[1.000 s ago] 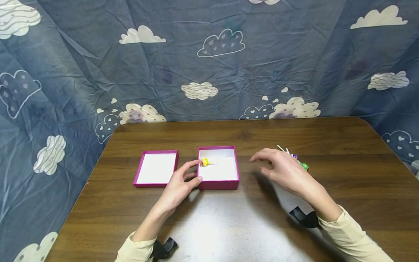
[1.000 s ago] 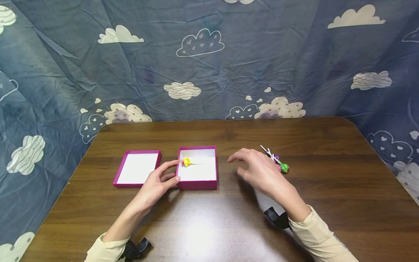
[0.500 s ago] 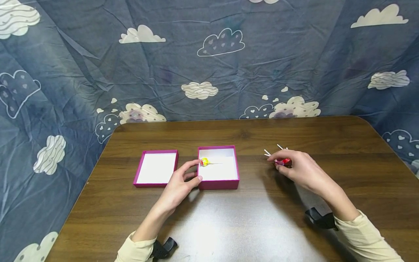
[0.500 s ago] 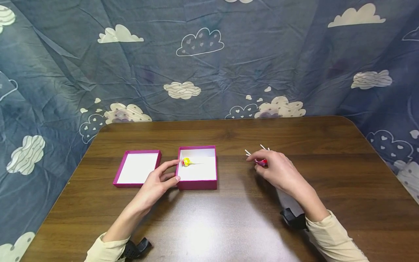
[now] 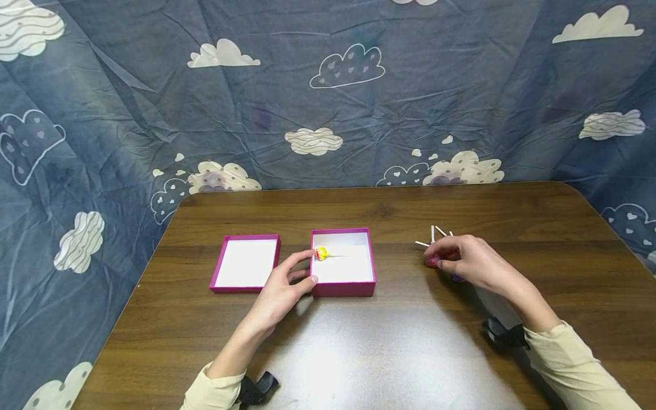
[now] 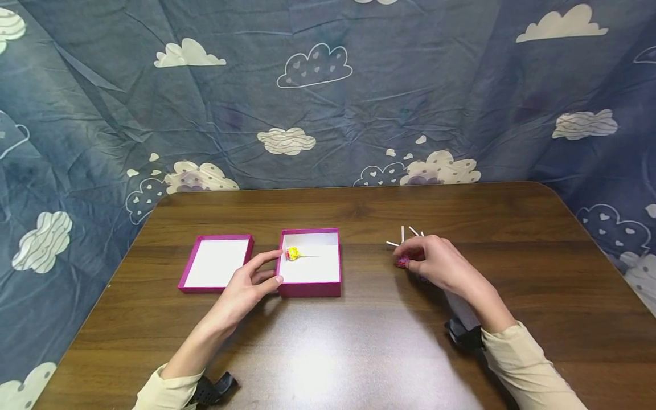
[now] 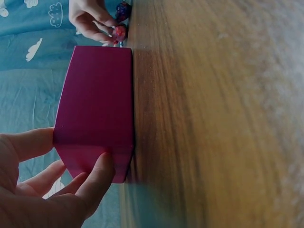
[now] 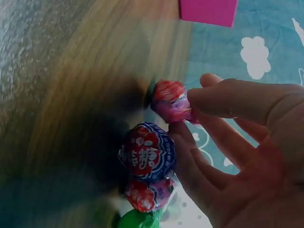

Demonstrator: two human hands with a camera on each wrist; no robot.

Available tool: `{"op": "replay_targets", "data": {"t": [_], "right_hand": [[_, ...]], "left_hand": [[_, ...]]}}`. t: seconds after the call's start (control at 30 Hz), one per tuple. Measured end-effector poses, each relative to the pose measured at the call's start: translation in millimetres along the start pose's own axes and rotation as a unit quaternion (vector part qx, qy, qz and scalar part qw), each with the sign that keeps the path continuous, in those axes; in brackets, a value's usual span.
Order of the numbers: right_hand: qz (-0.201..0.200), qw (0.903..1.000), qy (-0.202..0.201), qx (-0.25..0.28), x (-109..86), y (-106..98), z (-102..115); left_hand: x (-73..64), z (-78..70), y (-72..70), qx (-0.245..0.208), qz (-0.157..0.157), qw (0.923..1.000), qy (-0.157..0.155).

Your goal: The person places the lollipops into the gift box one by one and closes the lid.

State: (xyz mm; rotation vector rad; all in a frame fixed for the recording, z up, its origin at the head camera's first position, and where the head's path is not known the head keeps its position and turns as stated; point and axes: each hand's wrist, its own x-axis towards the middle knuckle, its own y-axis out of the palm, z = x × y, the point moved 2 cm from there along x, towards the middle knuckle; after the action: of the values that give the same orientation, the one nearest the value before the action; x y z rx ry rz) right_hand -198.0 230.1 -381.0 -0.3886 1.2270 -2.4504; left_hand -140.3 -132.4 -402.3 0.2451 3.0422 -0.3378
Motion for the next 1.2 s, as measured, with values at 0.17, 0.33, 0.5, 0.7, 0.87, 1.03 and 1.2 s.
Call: {"op": "replay_targets", "data": {"t": [0.17, 0.33, 0.5, 0.7, 0.87, 1.03, 1.2], "right_hand": [[0.024, 0.9994, -0.024, -0.005, 3.2, 6.5, 0.1], [0.047, 0.9981, -0.04, 0.004, 6.9, 14.5, 1.2], [0.061, 0.9957, -0.059, 0.035, 10.3, 22.9, 1.2], [0.049, 0.9965, -0.061, 0.031, 11.8, 32.8, 3.5], [0.036, 0.9978, -0.055, 0.01, 12.6, 38.2, 7.8], [0.005, 0.9975, -0.069, -0.01, 12.0, 39.2, 12.3], [-0.043, 0.9942, -0.087, -0.046, 10.3, 36.2, 16.6]], "left_hand": [[0.1, -0.1, -0.2, 0.002, 0.0, 1.0, -0.004], [-0.6, -0.4, 0.0, -0.004, -0.002, 1.0, -0.006], [0.0, 0.1, -0.4, -0.01, 0.0, 0.9999, -0.002], [0.7, 0.9, -0.1, -0.006, -0.001, 1.0, -0.003], [1.8, 1.8, -0.3, 0.001, 0.0, 1.0, -0.006], [1.8, 1.7, -0.4, -0.001, 0.0, 1.0, -0.005], [0.9, 0.5, -0.6, -0.008, -0.001, 1.0, -0.004]]}}
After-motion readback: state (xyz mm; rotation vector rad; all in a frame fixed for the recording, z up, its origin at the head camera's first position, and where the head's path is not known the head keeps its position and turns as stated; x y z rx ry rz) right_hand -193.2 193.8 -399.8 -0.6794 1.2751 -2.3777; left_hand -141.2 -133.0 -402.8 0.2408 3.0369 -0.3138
